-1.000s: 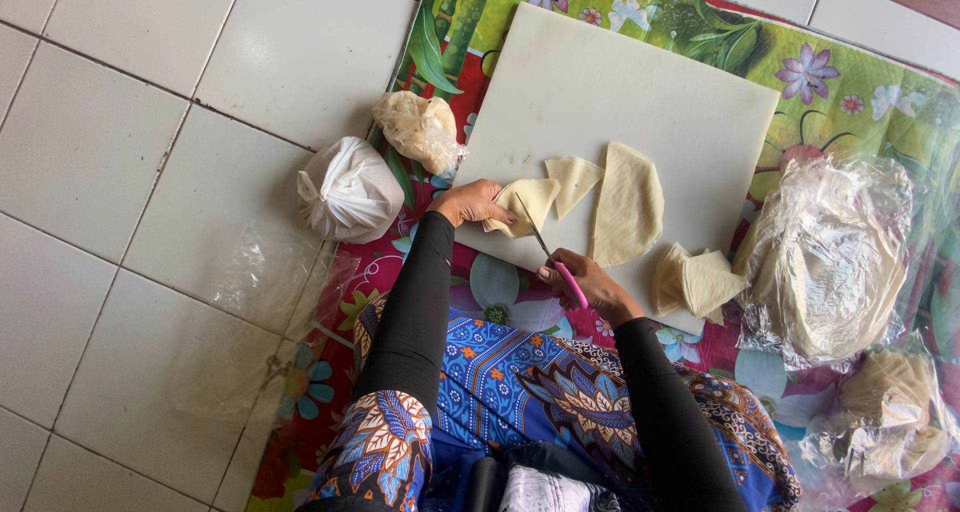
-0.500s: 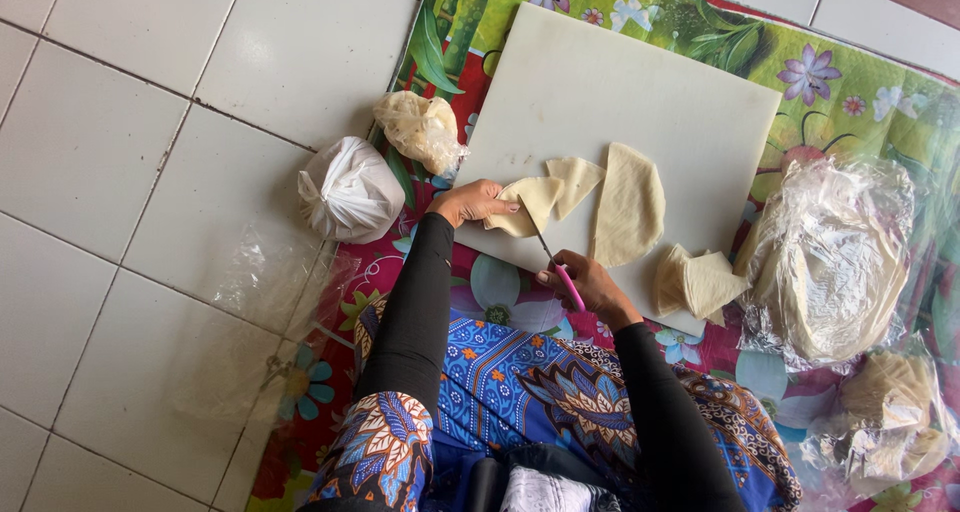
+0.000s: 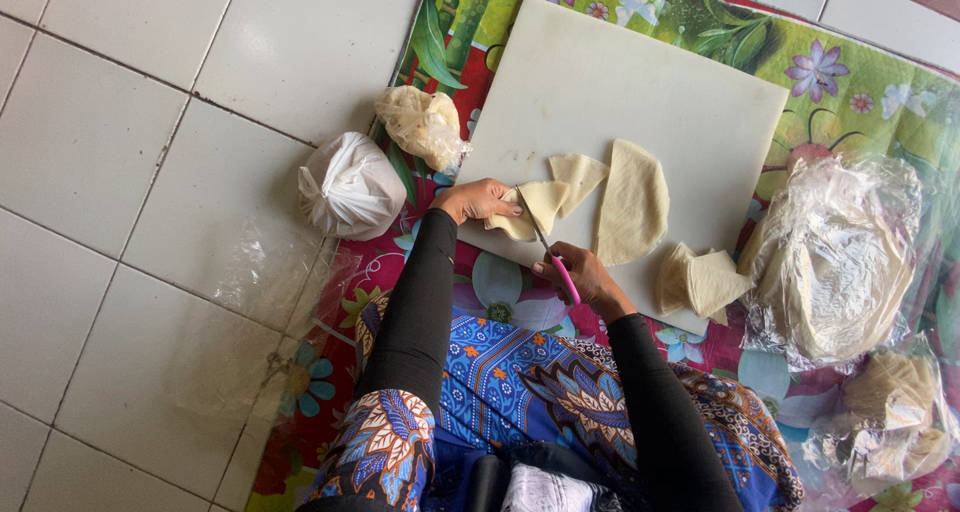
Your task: The person sits on a floral mat and uses pink-handled scissors to cut round, thin dough sheets into smaller pieces on a white cutting board. The person repeatedly cuts the sheets into quarters and smaller triangular pieces, stacking the cut pieces on the board.
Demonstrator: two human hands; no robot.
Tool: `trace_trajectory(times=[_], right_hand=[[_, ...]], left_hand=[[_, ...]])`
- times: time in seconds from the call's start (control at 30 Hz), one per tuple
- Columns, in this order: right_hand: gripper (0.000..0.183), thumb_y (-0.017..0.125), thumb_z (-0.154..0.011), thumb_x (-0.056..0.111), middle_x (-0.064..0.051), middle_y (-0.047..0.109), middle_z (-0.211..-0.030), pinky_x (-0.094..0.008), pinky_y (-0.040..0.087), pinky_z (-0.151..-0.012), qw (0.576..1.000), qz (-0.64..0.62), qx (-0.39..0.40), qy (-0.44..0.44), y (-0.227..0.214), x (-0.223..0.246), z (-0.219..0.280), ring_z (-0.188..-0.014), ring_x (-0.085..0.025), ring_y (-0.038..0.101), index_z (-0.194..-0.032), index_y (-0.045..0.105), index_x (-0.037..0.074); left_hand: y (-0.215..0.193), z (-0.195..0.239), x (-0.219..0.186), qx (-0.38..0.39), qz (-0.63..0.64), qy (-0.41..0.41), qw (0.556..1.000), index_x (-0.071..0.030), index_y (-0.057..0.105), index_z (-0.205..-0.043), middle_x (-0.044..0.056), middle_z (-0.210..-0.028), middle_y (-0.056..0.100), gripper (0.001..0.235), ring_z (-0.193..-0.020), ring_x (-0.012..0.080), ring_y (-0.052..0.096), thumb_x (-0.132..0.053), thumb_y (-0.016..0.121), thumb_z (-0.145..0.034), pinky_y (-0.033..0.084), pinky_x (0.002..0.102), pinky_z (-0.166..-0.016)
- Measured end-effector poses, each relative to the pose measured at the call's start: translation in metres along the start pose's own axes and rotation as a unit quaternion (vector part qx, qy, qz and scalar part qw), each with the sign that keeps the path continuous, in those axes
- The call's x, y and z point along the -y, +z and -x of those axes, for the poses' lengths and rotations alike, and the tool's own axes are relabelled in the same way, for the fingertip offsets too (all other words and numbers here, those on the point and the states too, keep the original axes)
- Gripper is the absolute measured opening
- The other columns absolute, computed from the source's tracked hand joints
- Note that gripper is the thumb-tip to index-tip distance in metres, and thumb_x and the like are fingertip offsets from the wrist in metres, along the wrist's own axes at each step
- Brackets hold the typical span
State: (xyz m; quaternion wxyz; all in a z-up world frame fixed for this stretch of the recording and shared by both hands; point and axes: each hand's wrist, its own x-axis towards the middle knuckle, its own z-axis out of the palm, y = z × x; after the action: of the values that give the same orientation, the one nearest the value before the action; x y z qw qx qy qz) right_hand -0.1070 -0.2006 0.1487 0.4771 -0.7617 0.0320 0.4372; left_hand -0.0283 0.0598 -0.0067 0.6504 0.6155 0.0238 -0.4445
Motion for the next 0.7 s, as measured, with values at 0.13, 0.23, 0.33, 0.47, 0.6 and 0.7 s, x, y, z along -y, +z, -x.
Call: trace_trajectory(times=[0.13,0.23,0.33,0.47,0.6,0.7], right_hand=[[0.04,0.076,-0.087,0.041,-0.003,0.061,-0.066,-0.029,0.047,-0.046,0.999,-0.047,0.018,0.014,-0.002,0.005,-0.004,-0.053,-0.012,0.06,-0.101,0.066,0.006],[0.045,0.076,-0.088,0.045,-0.003,0.058,-0.065,-0.029,0.047,-0.046,0.999,-0.022,0.017,0.024,-0.005,0.012,-0.009,-0.053,-0.012,0.058,-0.099,0.066,0.002],[0.045,0.078,-0.087,0.043,-0.003,0.056,-0.065,-0.029,0.046,-0.046,0.999,-0.038,0.021,0.015,-0.007,0.016,-0.01,-0.053,-0.012,0.057,-0.097,0.064,0.001],[0.042,0.079,-0.087,0.041,-0.004,0.058,-0.065,-0.03,0.042,-0.045,1.0,-0.002,0.001,-0.004,-0.003,0.007,-0.011,-0.052,-0.012,0.054,-0.096,0.068,0.001],[0.043,0.081,-0.091,0.04,-0.003,0.065,-0.071,-0.026,0.046,-0.052,0.996,0.019,-0.027,-0.079,0.003,-0.008,-0.018,-0.059,-0.007,0.056,-0.095,0.071,-0.001],[0.041,0.081,-0.088,0.04,-0.003,0.07,-0.073,-0.026,0.047,-0.05,0.999,0.025,-0.016,-0.034,0.006,-0.001,-0.013,-0.059,-0.007,0.059,-0.1,0.07,0.002]], left_hand=[[-0.004,-0.005,0.003,-0.003,-0.021,-0.01,1.0,-0.004,0.076,-0.11,0.001,-0.094,0.078,0.023,-0.078,0.0059,0.067,-0.02,0.075,-0.093,0.052,0.023,-0.065],[-0.003,-0.009,0.007,0.0,-0.032,-0.006,0.999,-0.005,0.076,-0.109,0.001,-0.091,0.077,0.022,-0.073,0.005,0.066,-0.02,0.075,-0.093,0.049,0.023,-0.058],[-0.004,-0.005,0.006,0.002,-0.038,-0.008,0.999,-0.005,0.076,-0.109,0.0,-0.09,0.077,0.023,-0.071,0.0044,0.065,-0.022,0.076,-0.093,0.049,0.022,-0.058],[-0.003,-0.001,0.002,0.004,-0.043,-0.012,0.999,-0.004,0.076,-0.108,0.001,-0.089,0.077,0.025,-0.07,0.0046,0.064,-0.024,0.077,-0.093,0.048,0.021,-0.057],[0.001,0.001,0.003,0.001,-0.035,-0.011,0.999,-0.004,0.077,-0.109,0.001,-0.088,0.077,0.027,-0.07,0.0054,0.063,-0.025,0.078,-0.091,0.048,0.022,-0.058],[-0.001,0.01,0.004,-0.016,-0.065,-0.016,0.998,-0.002,0.078,-0.107,0.003,-0.089,0.078,0.03,-0.072,0.0062,0.065,-0.026,0.079,-0.091,0.051,0.023,-0.063]])
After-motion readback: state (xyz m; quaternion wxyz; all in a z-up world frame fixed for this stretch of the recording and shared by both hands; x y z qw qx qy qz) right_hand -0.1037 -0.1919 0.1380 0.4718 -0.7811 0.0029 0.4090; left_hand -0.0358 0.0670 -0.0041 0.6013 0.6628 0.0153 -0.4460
